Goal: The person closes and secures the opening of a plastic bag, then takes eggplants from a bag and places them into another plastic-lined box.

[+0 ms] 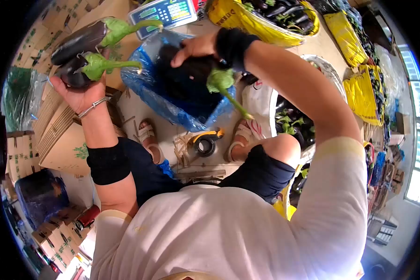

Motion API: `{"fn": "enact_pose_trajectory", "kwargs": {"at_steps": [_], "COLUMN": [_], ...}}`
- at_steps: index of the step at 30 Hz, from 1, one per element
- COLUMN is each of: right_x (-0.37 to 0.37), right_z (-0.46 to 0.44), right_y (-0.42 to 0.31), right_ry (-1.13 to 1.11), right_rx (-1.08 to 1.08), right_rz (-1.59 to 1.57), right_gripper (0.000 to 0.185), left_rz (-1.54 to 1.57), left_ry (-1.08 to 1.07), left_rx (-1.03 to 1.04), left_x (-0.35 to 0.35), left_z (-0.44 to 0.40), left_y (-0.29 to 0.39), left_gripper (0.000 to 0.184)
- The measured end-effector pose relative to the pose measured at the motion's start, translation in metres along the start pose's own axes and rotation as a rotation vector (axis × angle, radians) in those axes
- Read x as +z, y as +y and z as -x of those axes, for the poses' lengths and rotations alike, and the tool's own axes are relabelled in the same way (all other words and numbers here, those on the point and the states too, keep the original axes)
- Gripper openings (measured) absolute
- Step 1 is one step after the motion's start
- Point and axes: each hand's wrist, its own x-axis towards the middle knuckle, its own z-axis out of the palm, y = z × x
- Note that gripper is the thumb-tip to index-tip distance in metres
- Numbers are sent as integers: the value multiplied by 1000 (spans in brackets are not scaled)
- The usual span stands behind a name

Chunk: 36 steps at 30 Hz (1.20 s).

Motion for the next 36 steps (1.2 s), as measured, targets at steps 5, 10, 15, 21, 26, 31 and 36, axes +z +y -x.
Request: {"fn": "enact_pose_trajectory", "kwargs": {"at_steps": [5, 10, 15, 21, 26, 31, 36], "right_x": [-9, 8, 10, 18, 23, -8, -53], "right_z": [-188, -207, -234, -247, -205, -104, -24], "right_y": [80, 89, 171, 200, 186, 104, 120], "right_ry": [-245, 53, 405, 687, 384, -408, -189], "right_rx": [191, 183, 61, 89, -26, 29, -237], "right_rz": [534, 873, 719, 491, 1289, 1720, 2052], "right_gripper": [42, 82, 85, 76, 66, 37, 13], "left_rz": [267, 40, 479, 413, 459, -259, -275], "left_ry": [-191, 29, -353, -280, -295, 319, 295], "left_rx": [-180, -51, -366, -328, -419, 25, 36], "left_x": [-4, -12, -34, -28, -33, -2, -7], "left_z": [-13, -28, -44, -46, -47, -45, -52], "left_y": [17, 25, 36, 23, 17, 0, -7], "left_gripper": [64, 60, 58, 67, 60, 52, 57]}}
